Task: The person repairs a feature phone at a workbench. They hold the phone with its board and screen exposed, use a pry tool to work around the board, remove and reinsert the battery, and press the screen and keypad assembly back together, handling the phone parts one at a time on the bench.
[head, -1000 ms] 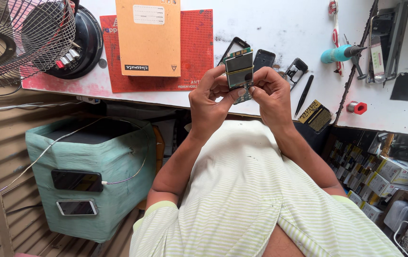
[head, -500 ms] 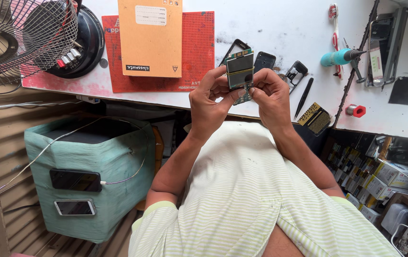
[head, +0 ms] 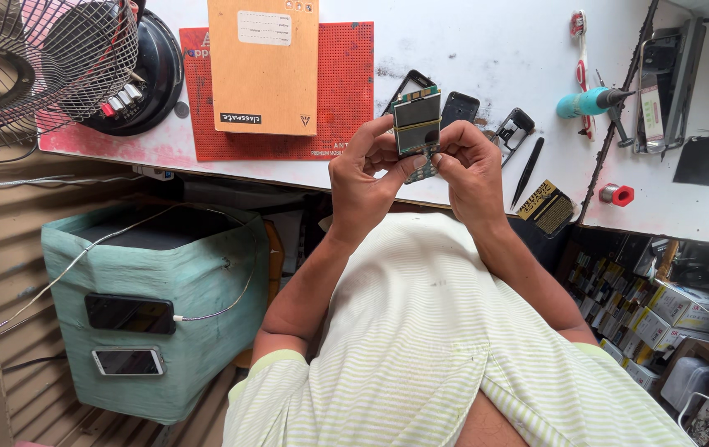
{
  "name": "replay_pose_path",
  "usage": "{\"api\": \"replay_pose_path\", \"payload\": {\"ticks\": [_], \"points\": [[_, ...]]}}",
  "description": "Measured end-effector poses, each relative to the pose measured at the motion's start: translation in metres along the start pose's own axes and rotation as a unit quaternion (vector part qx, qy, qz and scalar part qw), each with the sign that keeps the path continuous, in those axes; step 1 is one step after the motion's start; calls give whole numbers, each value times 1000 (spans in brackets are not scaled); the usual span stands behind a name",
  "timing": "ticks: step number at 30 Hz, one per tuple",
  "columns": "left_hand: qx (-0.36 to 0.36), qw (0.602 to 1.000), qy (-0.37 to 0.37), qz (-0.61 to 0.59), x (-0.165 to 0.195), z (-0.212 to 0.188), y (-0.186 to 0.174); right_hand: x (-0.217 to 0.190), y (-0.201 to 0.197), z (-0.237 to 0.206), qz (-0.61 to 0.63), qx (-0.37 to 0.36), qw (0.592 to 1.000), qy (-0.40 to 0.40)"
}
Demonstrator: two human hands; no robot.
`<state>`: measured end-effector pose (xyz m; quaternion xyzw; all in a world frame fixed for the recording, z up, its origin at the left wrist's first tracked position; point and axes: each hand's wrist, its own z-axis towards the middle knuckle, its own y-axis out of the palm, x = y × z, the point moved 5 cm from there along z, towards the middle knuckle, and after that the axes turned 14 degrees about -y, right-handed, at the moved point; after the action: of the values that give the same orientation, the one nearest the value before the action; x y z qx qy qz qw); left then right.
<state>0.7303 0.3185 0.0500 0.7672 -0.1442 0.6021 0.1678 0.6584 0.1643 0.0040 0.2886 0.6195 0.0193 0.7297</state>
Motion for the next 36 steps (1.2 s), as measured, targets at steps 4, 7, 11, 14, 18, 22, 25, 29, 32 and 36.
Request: {"api": "replay_pose_path", "payload": {"ticks": [4, 7, 11, 14, 18, 22, 25, 29, 32, 36], "points": [[-1, 1000, 0, 1, 0, -1, 0, 0, 0, -1, -6, 0, 1000, -1], [-1, 1000, 1, 7, 1, 0, 0, 0, 0, -1, -7, -2, 1000, -6], [-2, 1000, 2, 12, 1, 0, -1, -1, 0, -1, -12, 0, 1000, -5], [-4, 1000, 1, 3, 1, -1, 0, 0, 0, -1, -11, 0, 1000, -4], [-5, 1000, -2, -4, 1, -1, 0, 0, 1, -1, -4, 0, 1000, -4], [-4, 1000, -1, 0, 0, -1, 0, 0, 1, -2, 1, -1, 1000, -3], [-5, 1000, 0, 3, 0, 0, 0, 0, 1, -2, 0, -2, 1000, -4], [-5, 1000, -1, 2, 1, 0, 0, 0, 1, -1, -4, -2, 1000, -5], [-4, 1000, 0, 8, 1, -1, 0, -1, 1, -2, -2, -2, 1000, -4], [-3, 1000, -2, 12, 1, -1, -1, -1, 2, -2, -10, -1, 1000, 2]]}}
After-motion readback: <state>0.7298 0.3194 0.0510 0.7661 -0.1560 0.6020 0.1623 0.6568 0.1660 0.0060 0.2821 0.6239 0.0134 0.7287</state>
